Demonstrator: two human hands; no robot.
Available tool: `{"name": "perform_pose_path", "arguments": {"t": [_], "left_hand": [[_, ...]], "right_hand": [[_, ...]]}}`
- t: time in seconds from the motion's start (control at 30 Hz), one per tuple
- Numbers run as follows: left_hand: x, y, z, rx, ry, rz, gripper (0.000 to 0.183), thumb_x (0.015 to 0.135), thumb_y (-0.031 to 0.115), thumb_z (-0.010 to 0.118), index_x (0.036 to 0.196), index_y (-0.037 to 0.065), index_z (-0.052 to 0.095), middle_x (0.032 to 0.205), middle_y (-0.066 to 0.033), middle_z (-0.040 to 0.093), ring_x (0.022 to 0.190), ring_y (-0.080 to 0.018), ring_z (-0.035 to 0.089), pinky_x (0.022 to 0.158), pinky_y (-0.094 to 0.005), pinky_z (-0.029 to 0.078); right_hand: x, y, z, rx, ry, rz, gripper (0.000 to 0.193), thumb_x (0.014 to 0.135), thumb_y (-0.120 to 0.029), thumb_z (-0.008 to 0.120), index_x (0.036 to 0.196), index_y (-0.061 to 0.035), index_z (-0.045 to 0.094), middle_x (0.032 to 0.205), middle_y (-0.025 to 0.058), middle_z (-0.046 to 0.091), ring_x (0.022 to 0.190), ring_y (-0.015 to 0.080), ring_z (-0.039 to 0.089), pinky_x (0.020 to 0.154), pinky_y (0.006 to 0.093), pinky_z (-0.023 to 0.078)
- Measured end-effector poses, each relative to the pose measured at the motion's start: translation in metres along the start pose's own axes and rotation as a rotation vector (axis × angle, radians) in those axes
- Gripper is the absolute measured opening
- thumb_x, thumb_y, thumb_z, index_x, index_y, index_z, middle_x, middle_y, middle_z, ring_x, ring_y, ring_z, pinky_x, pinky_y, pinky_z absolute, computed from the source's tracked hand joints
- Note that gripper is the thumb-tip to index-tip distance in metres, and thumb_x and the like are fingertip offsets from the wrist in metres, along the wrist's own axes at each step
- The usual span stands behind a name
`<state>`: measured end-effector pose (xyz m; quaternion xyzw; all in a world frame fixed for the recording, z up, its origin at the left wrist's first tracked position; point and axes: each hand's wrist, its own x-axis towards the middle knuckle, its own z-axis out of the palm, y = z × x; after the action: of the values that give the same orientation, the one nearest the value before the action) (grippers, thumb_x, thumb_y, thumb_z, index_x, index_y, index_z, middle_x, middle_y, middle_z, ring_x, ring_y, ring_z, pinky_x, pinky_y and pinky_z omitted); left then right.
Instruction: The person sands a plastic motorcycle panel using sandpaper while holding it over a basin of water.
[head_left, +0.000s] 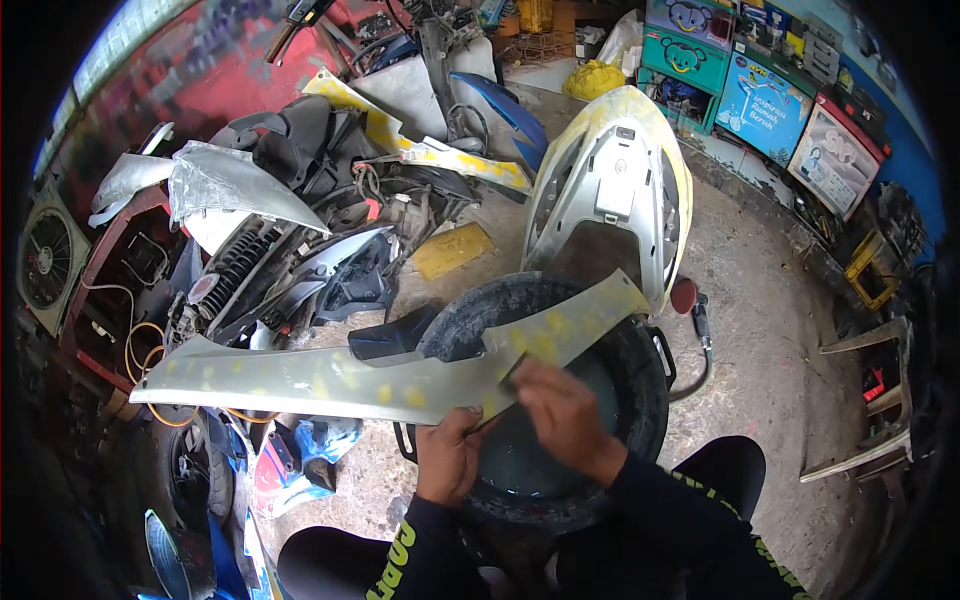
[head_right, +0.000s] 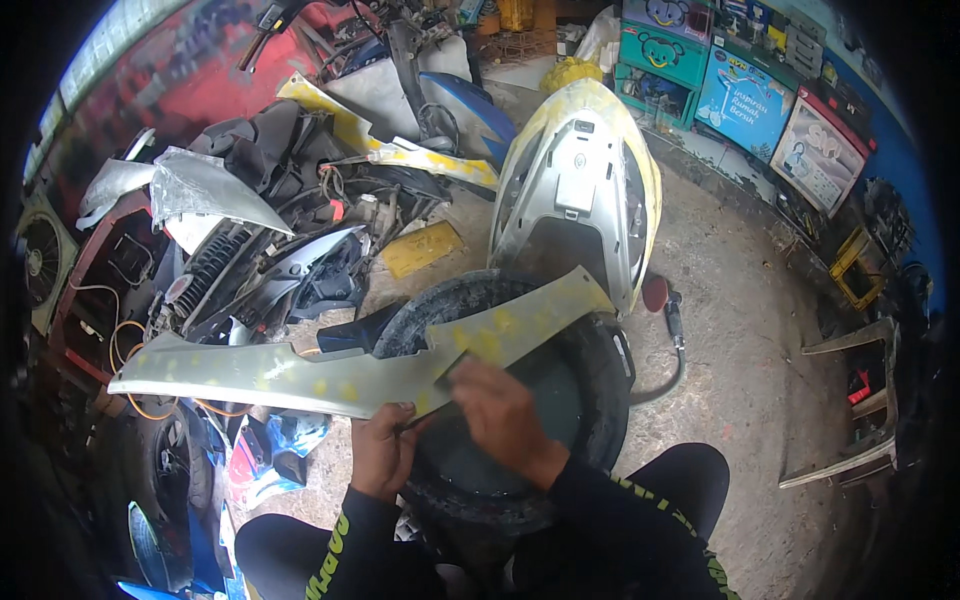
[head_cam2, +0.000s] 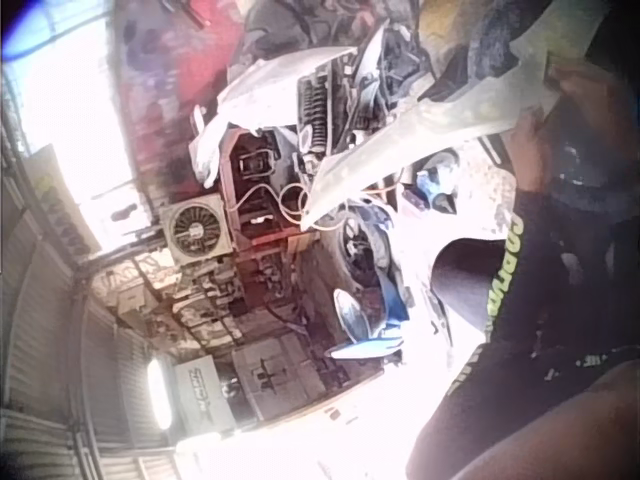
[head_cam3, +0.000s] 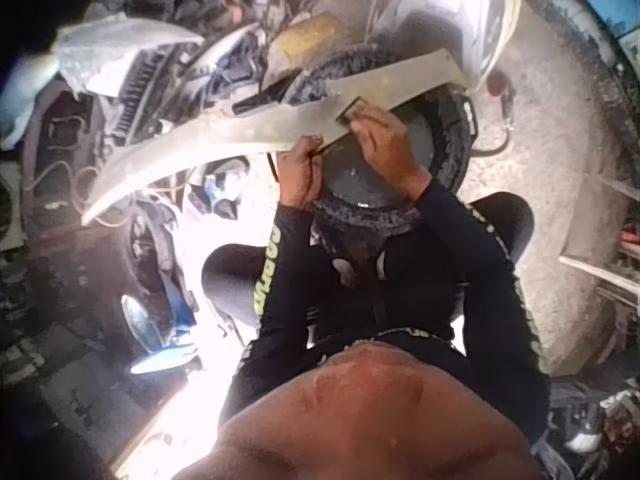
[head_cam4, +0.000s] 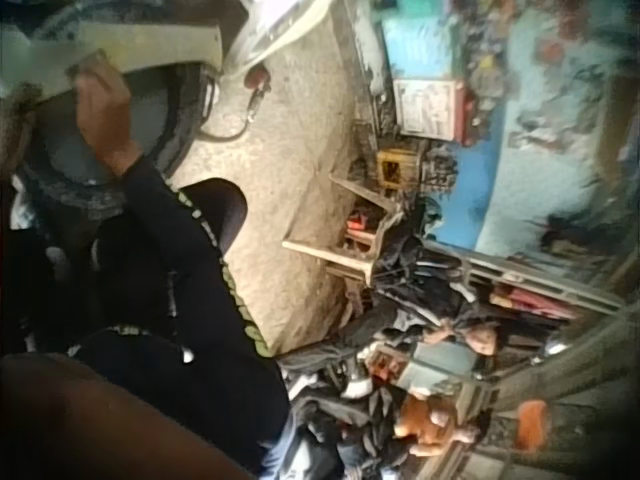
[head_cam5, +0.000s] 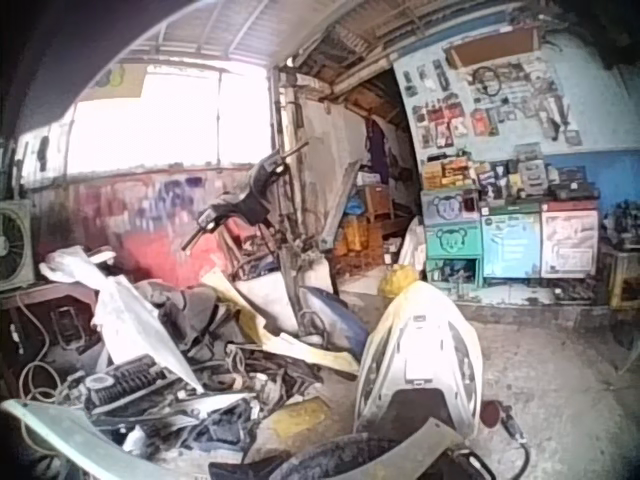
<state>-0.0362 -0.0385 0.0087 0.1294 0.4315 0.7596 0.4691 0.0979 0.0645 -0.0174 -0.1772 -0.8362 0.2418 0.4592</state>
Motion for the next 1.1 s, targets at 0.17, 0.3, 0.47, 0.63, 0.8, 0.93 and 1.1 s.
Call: {"name": "perform_pose_path", "arguments": {"t": [0.17, 0.3, 0.47, 0.63, 0.8, 0.93, 1.1], "left_hand": [[-0.001, 0.001, 0.003, 0.019, -0.009, 0.012, 0.035, 0.085, -0.002, 0.055, 0.121, -0.002, 0.055, 0.115, -0.0145, 0.063, 0.106, -0.0298, 0.066, 0.095, -0.0469, 0.055], [0.000, -0.008, -0.001, 0.039, -0.019, 0.018, 0.035, 0.085, -0.001, 0.054, 0.120, -0.004, 0.055, 0.114, -0.0148, 0.063, 0.106, -0.0296, 0.066, 0.095, -0.0467, 0.055], [0.002, -0.002, -0.003, 0.016, -0.026, 0.025, 0.039, 0.084, -0.001, 0.055, 0.123, -0.004, 0.053, 0.114, -0.0150, 0.063, 0.107, -0.0298, 0.065, 0.095, -0.0467, 0.055], [0.003, -0.011, -0.006, 0.013, -0.038, 0.010, 0.038, 0.086, -0.004, 0.053, 0.124, -0.002, 0.053, 0.115, -0.0130, 0.063, 0.108, -0.0275, 0.065, 0.095, -0.0471, 0.055], [0.002, -0.011, -0.011, -0.021, -0.047, -0.036, 0.037, 0.088, -0.007, 0.052, 0.124, 0.000, 0.054, 0.115, -0.0115, 0.063, 0.109, -0.0266, 0.065, 0.097, -0.0470, 0.054], [0.000, -0.014, -0.008, 0.000, -0.057, 0.000, 0.035, 0.088, -0.005, 0.053, 0.123, 0.000, 0.056, 0.116, -0.0119, 0.063, 0.110, -0.0267, 0.064, 0.098, -0.0460, 0.054], [0.002, -0.015, -0.009, -0.010, -0.029, 0.001, 0.037, 0.086, -0.004, 0.055, 0.122, -0.002, 0.054, 0.115, -0.0134, 0.062, 0.108, -0.0281, 0.065, 0.097, -0.0458, 0.054]], "right_hand": [[0.008, -0.012, 0.002, 0.004, 0.014, -0.003, 0.013, 0.091, -0.004, 0.064, 0.099, 0.0010, 0.073, 0.107, 0.0162, 0.071, 0.109, 0.0329, 0.068, 0.094, 0.0397, 0.054], [0.001, 0.005, -0.003, -0.049, 0.001, 0.019, 0.012, 0.090, -0.004, 0.065, 0.098, 0.0018, 0.072, 0.107, 0.0169, 0.071, 0.109, 0.0329, 0.068, 0.093, 0.0395, 0.054], [0.004, -0.012, 0.001, 0.092, -0.002, -0.005, 0.013, 0.091, -0.004, 0.065, 0.099, 0.0024, 0.072, 0.107, 0.0172, 0.071, 0.104, 0.0349, 0.069, 0.091, 0.0415, 0.055], [0.009, 0.003, 0.001, -0.036, 0.031, 0.032, 0.014, 0.091, -0.005, 0.064, 0.099, 0.0025, 0.073, 0.105, 0.0176, 0.071, 0.101, 0.0348, 0.069, 0.089, 0.0415, 0.055], [0.002, 0.002, -0.002, 0.056, -0.015, -0.028, 0.013, 0.091, -0.005, 0.064, 0.098, 0.0010, 0.073, 0.104, 0.0170, 0.072, 0.102, 0.0342, 0.069, 0.090, 0.0414, 0.055], [0.005, -0.003, 0.000, 0.012, 0.016, 0.082, 0.010, 0.089, -0.005, 0.065, 0.094, -0.0001, 0.072, 0.104, 0.0168, 0.071, 0.103, 0.0361, 0.068, 0.090, 0.0427, 0.055], [0.003, 0.015, -0.003, -0.042, -0.020, 0.024, 0.011, 0.089, -0.006, 0.066, 0.095, 0.0001, 0.072, 0.103, 0.0171, 0.071, 0.103, 0.0355, 0.068, 0.092, 0.0425, 0.055]]}}
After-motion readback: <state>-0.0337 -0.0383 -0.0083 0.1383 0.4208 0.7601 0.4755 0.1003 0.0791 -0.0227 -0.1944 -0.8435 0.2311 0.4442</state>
